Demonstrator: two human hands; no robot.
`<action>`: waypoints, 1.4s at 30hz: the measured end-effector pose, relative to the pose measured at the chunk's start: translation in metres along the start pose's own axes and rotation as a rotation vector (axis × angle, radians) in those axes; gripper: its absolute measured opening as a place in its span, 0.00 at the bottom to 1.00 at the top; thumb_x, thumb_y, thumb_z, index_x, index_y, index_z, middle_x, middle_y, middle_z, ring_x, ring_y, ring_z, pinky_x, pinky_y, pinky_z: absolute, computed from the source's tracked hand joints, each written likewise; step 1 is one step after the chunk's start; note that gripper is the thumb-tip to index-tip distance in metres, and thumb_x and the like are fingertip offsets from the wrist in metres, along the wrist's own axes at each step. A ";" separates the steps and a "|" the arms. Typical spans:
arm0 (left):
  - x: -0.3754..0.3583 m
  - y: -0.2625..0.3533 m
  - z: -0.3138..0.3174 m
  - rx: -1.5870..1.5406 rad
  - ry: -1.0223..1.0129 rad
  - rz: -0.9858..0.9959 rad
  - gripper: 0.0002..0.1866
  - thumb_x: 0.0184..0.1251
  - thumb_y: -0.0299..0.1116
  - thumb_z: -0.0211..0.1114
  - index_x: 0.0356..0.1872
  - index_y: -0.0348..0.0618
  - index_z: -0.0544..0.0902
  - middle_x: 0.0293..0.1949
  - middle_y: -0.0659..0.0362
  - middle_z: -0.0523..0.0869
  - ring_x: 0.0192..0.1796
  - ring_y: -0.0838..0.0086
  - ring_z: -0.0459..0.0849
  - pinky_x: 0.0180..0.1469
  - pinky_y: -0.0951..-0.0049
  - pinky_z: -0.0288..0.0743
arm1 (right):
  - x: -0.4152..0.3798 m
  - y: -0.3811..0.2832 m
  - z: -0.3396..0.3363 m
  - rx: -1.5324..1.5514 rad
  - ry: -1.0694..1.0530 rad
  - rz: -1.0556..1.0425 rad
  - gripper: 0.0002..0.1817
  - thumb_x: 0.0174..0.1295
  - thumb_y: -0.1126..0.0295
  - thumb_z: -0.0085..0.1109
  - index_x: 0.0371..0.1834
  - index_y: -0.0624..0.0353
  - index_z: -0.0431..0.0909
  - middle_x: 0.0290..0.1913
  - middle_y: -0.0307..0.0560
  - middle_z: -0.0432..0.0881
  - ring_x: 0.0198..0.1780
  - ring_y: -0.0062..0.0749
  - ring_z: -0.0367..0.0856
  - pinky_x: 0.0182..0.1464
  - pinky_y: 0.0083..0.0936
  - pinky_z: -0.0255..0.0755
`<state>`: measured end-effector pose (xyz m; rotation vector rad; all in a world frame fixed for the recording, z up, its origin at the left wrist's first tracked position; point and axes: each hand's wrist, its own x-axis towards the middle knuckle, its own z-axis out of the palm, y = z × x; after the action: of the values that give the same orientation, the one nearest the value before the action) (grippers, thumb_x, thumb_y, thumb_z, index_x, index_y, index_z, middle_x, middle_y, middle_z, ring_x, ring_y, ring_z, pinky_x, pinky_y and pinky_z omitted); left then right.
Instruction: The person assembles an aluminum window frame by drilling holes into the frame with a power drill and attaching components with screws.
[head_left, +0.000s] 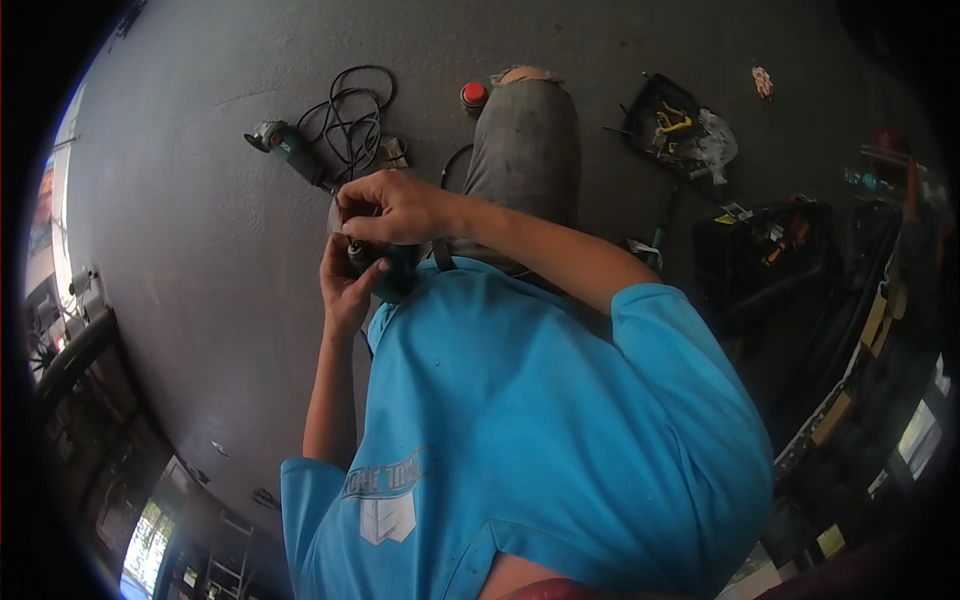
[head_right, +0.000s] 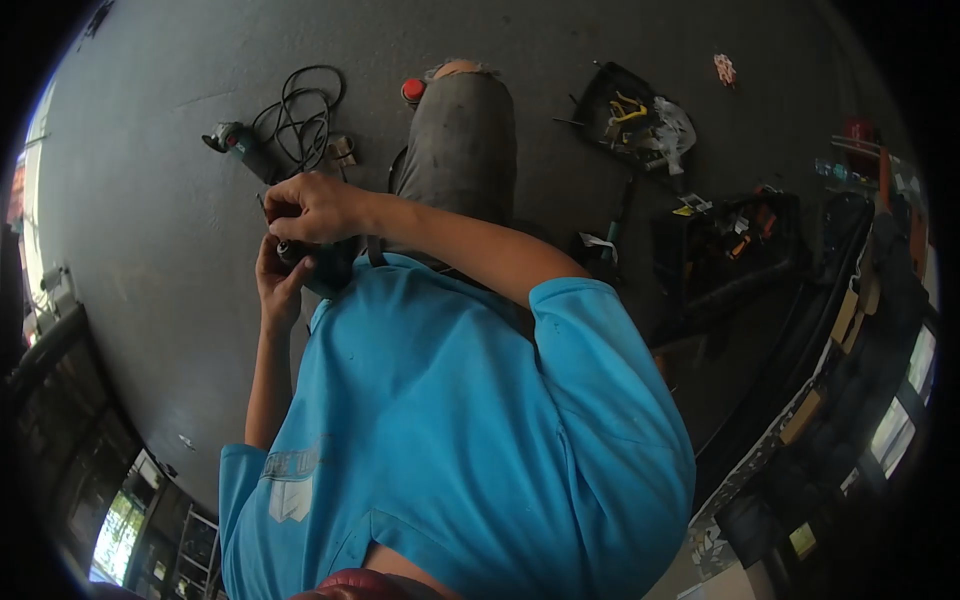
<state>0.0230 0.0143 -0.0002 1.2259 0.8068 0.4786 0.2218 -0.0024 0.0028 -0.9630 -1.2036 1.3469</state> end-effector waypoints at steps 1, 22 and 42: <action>0.002 0.001 0.004 -0.065 0.007 0.008 0.20 0.54 0.24 0.75 0.44 0.43 0.73 0.40 0.63 0.82 0.45 0.81 0.79 0.50 0.78 0.72 | -0.001 -0.001 -0.001 0.029 -0.022 0.014 0.11 0.56 0.67 0.58 0.36 0.65 0.79 0.33 0.46 0.84 0.35 0.27 0.82 0.41 0.26 0.76; 0.004 -0.009 0.000 -0.049 0.087 0.081 0.27 0.52 0.22 0.75 0.53 0.40 0.73 0.49 0.59 0.80 0.51 0.76 0.81 0.56 0.71 0.76 | 0.023 -0.033 0.006 -0.426 -0.248 -0.196 0.07 0.57 0.72 0.56 0.35 0.63 0.76 0.29 0.45 0.80 0.30 0.23 0.79 0.35 0.24 0.76; -0.006 -0.009 -0.001 -0.091 0.038 0.172 0.12 0.64 0.29 0.68 0.45 0.40 0.78 0.39 0.65 0.81 0.42 0.84 0.78 0.45 0.80 0.73 | 0.002 -0.024 0.023 -0.560 -0.064 -0.078 0.13 0.58 0.70 0.59 0.43 0.65 0.80 0.37 0.50 0.83 0.38 0.31 0.85 0.40 0.25 0.79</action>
<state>0.0179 0.0080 -0.0076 1.2103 0.7071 0.6732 0.2030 -0.0052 0.0306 -1.2491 -1.6967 0.9971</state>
